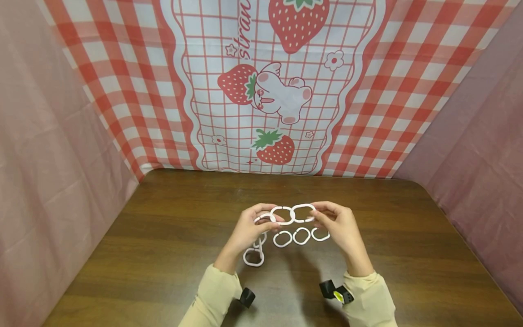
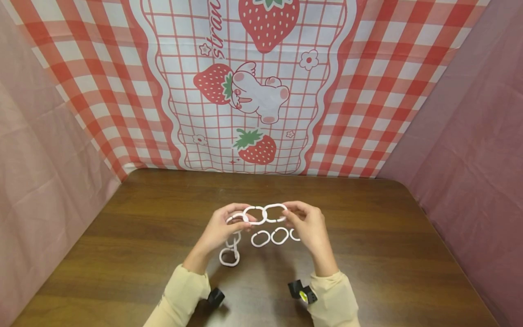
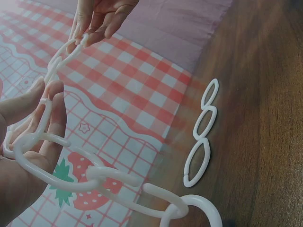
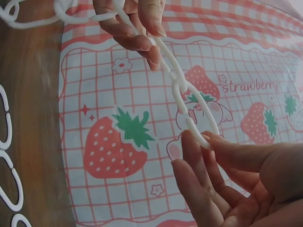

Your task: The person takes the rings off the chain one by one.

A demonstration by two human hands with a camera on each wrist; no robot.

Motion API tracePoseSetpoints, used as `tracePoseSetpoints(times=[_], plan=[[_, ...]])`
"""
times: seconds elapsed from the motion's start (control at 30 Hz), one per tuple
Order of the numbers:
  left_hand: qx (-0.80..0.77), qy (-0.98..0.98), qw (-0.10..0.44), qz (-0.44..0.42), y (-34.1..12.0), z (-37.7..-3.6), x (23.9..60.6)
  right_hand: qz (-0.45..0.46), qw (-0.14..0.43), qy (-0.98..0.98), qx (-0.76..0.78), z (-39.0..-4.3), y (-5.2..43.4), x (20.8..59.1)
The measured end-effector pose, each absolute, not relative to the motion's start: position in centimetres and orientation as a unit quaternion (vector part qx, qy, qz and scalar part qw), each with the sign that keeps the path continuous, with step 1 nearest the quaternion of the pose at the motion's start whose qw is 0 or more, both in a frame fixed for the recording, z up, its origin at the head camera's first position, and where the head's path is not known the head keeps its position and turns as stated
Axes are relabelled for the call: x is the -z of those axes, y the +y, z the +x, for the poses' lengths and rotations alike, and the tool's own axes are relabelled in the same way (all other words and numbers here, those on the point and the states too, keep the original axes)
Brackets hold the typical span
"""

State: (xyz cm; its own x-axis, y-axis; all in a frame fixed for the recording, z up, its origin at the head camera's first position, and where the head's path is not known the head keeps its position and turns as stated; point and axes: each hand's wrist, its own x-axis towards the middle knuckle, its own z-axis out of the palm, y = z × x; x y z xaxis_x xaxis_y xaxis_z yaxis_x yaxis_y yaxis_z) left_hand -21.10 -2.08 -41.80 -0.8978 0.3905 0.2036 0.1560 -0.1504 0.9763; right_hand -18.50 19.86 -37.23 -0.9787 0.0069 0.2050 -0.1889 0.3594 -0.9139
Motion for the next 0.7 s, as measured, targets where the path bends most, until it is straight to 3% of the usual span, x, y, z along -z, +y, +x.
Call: tracePoseSetpoints(times=[0.37,0.7], plan=[[-0.757,0.626,0.051,0.18,-1.98,-21.28,41.83,0.027,0.081,-0.83,-0.551,-18.32,20.13,36.98],[-0.762,0.622,0.058,0.171,-2.05,-21.18,41.58,0.011,0.059,-0.815,-0.577,-18.39,20.1,37.09]])
